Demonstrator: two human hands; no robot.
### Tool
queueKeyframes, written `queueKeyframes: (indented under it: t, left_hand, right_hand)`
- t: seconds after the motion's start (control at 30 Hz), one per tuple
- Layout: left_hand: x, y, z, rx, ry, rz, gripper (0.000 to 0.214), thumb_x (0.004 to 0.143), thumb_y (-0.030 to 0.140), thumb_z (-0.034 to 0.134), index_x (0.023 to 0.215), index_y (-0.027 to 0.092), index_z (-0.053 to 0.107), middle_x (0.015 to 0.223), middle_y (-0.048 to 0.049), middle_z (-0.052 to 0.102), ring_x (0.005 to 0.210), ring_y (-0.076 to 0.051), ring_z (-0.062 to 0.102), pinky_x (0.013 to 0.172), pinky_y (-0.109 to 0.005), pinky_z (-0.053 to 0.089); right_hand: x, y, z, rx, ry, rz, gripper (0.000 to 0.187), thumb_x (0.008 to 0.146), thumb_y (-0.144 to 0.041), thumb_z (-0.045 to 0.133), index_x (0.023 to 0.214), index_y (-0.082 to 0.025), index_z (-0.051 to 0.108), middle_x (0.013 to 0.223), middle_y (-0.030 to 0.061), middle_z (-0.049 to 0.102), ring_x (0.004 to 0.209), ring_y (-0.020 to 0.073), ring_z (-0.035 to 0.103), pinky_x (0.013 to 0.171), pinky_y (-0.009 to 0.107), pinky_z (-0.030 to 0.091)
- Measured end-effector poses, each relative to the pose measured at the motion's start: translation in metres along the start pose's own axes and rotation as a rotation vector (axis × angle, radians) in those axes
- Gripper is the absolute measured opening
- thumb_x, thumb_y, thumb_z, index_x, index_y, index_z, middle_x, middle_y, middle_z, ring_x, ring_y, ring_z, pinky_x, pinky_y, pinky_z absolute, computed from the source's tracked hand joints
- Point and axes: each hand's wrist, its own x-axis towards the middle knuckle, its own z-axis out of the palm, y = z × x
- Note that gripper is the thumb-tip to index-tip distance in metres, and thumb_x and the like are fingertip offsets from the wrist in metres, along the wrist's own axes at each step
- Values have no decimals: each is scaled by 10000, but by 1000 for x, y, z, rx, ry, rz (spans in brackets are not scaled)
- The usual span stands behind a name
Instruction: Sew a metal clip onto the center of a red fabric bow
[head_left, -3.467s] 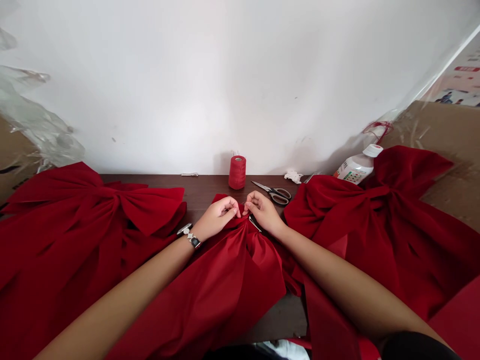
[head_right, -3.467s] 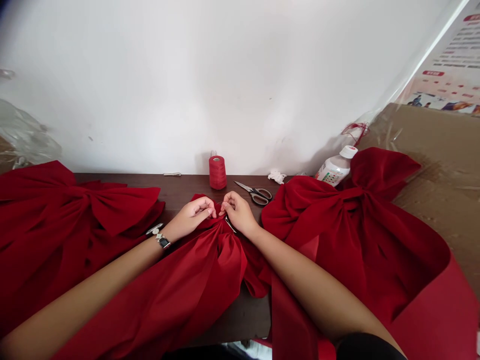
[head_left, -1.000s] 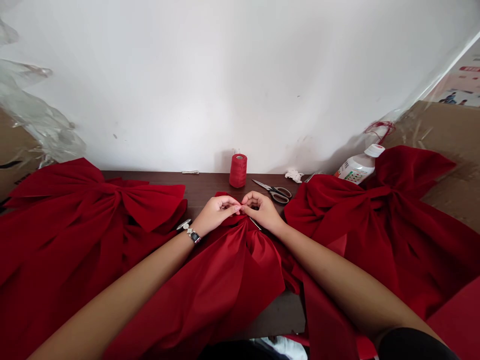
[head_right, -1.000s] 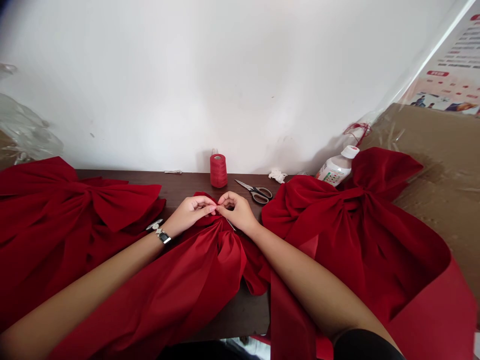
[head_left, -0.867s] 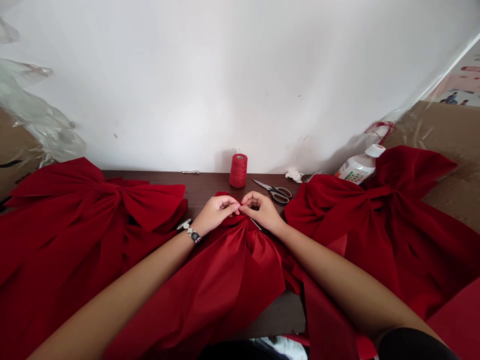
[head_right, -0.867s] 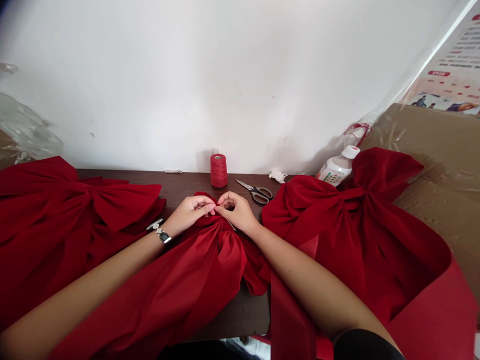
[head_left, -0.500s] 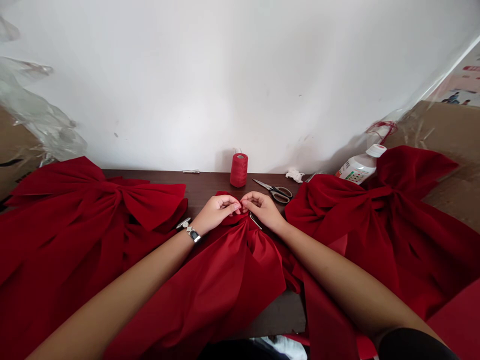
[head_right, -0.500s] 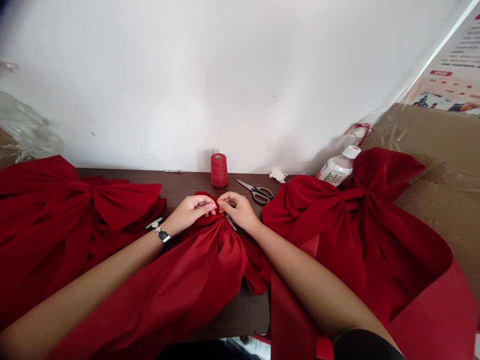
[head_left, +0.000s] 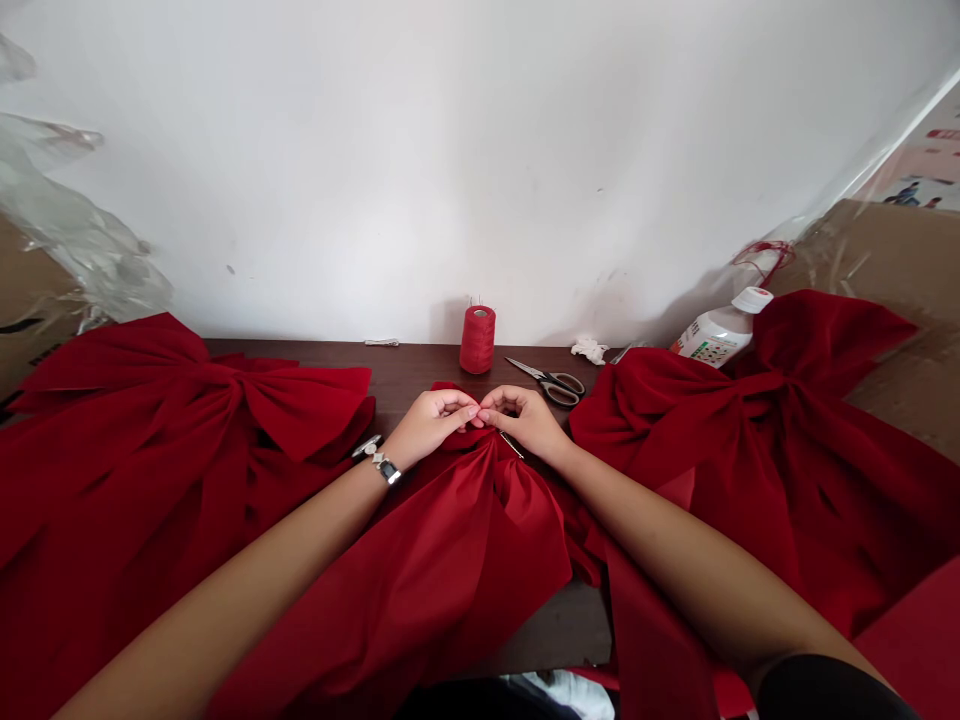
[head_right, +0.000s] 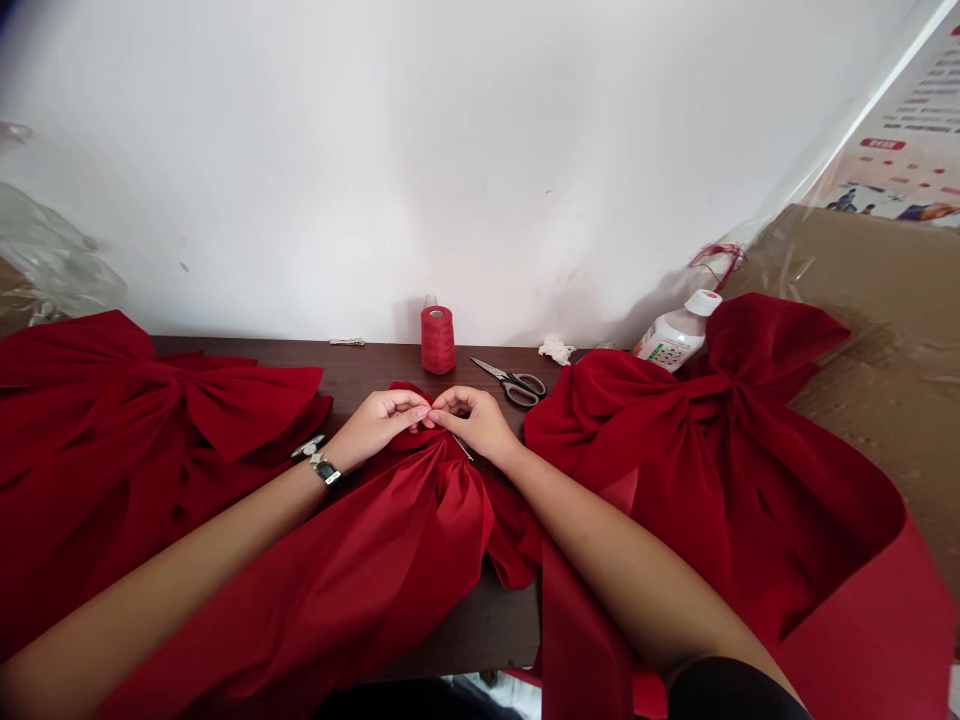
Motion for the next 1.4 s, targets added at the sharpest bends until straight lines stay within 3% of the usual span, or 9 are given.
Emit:
queueKeyframes:
  t: [0.13, 0.33, 0.7, 0.87, 1.1, 1.4]
  left_hand:
    - [0, 0, 0, -1, 6, -13, 235, 819, 352, 610, 789, 132, 687, 789, -77, 720, 649, -140, 584, 686, -280, 494]
    - [-1, 3, -2, -29, 1, -21, 217, 812, 307, 583, 813, 127, 706, 808, -76, 729, 667, -144, 583, 712, -280, 487]
    - [0, 3, -6, -47, -40, -51, 190, 778, 267, 592, 890, 144, 684, 816, -27, 683, 705, -135, 600, 744, -278, 489]
    - [2, 0, -4, -49, -43, -24, 203, 777, 310, 647, 890, 145, 685, 846, -36, 698, 688, -133, 589, 689, -266, 483]
    - [2, -5, -3, -88, -22, 10, 222, 749, 327, 704, 870, 141, 694, 900, -64, 715, 859, -185, 643, 838, -313, 485]
    - [3, -6, -1, -71, 7, 15, 223, 742, 336, 715, 840, 136, 705, 880, -75, 724, 838, -189, 656, 836, -322, 496]
  right_hand:
    - [-2, -2, 1, -110, 27, -37, 250, 767, -396, 702, 792, -154, 648, 760, 39, 693, 696, 139, 641, 690, 262, 486]
    - [-6, -9, 2, -412, 82, -230, 144, 851, -269, 629, 750, -171, 658, 764, 29, 684, 722, 141, 627, 702, 253, 469]
    - [-9, -8, 0, -509, 125, -387, 83, 868, -184, 612, 808, -169, 667, 762, 22, 668, 714, 125, 612, 660, 221, 456]
    - [-8, -8, 0, -549, 117, -408, 87, 876, -188, 603, 825, -172, 671, 762, 25, 666, 714, 128, 605, 648, 222, 451]
    - [-7, -7, 1, -546, 129, -386, 100, 875, -214, 612, 809, -173, 676, 771, 28, 669, 707, 127, 595, 633, 222, 441]
    - [-6, -5, 1, -505, 125, -365, 105, 859, -213, 621, 774, -170, 665, 754, 25, 664, 699, 123, 596, 638, 222, 452]
